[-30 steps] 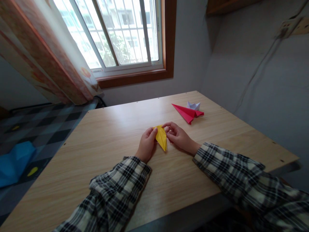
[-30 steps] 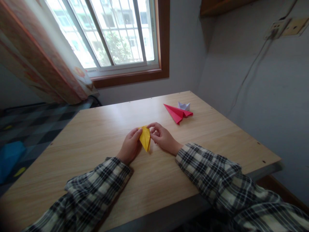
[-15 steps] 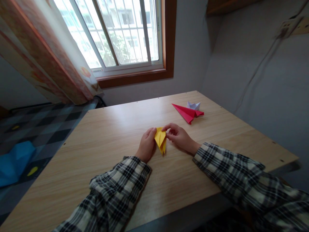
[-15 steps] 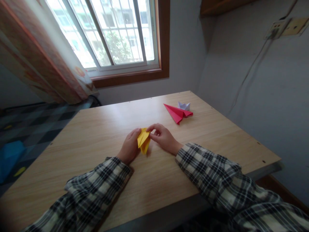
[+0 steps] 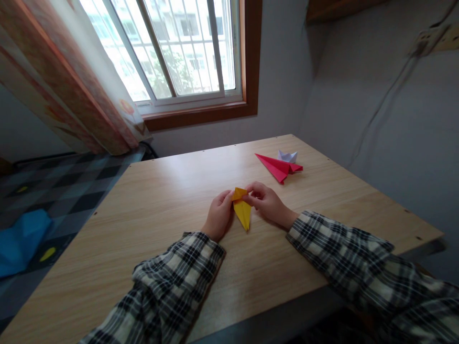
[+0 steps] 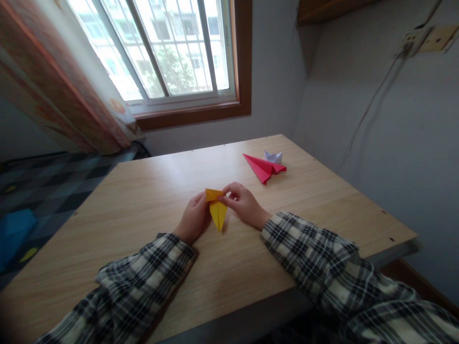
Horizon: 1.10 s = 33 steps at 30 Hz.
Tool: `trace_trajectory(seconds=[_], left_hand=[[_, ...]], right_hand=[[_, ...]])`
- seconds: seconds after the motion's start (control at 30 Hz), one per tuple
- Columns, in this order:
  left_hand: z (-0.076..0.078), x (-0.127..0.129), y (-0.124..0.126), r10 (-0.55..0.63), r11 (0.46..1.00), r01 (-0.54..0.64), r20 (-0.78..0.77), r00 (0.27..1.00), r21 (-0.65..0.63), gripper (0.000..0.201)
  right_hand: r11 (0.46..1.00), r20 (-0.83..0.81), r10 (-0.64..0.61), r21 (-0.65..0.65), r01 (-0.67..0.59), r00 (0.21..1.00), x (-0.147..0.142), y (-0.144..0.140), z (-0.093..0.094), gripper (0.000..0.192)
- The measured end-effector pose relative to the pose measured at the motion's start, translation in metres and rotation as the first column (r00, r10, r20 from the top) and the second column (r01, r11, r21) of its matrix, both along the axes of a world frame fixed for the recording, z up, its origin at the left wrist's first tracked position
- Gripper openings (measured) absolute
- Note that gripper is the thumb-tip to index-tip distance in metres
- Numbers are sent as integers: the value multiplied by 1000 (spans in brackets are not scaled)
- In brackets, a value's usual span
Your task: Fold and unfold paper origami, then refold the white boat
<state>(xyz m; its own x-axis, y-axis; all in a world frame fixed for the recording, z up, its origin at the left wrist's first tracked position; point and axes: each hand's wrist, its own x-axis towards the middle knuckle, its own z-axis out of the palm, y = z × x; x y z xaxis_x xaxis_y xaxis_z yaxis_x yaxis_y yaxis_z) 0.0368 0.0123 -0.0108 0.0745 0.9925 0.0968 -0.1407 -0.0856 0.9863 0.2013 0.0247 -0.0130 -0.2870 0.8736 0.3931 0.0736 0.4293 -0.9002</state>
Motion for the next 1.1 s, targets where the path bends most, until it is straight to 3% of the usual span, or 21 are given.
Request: trace_trajectory(seconds=[0.37, 0.53, 0.73, 0.9, 1.1], left_hand=[[1, 2, -2, -150, 989, 150, 63, 987, 18, 26], [-2, 2, -1, -166, 986, 165, 35, 985, 31, 30], [2, 2, -5, -169, 985, 171, 86, 982, -14, 52], [15, 4, -13, -144, 989, 147, -115, 983, 13, 36], [12, 5, -12, -120, 992, 122, -70, 990, 16, 34]], right_hand=[[986, -137, 26, -159, -48, 990, -1, -3, 3, 30], [993, -169, -20, -117, 0, 985, -2, -2, 3, 27], [996, -188, -35, -88, 18, 982, -3, 0, 0, 25], [995, -176, -22, -104, 4, 984, -3, -1, 4, 24], [991, -220, 11, -130, -41, 975, -4, -3, 6, 23]])
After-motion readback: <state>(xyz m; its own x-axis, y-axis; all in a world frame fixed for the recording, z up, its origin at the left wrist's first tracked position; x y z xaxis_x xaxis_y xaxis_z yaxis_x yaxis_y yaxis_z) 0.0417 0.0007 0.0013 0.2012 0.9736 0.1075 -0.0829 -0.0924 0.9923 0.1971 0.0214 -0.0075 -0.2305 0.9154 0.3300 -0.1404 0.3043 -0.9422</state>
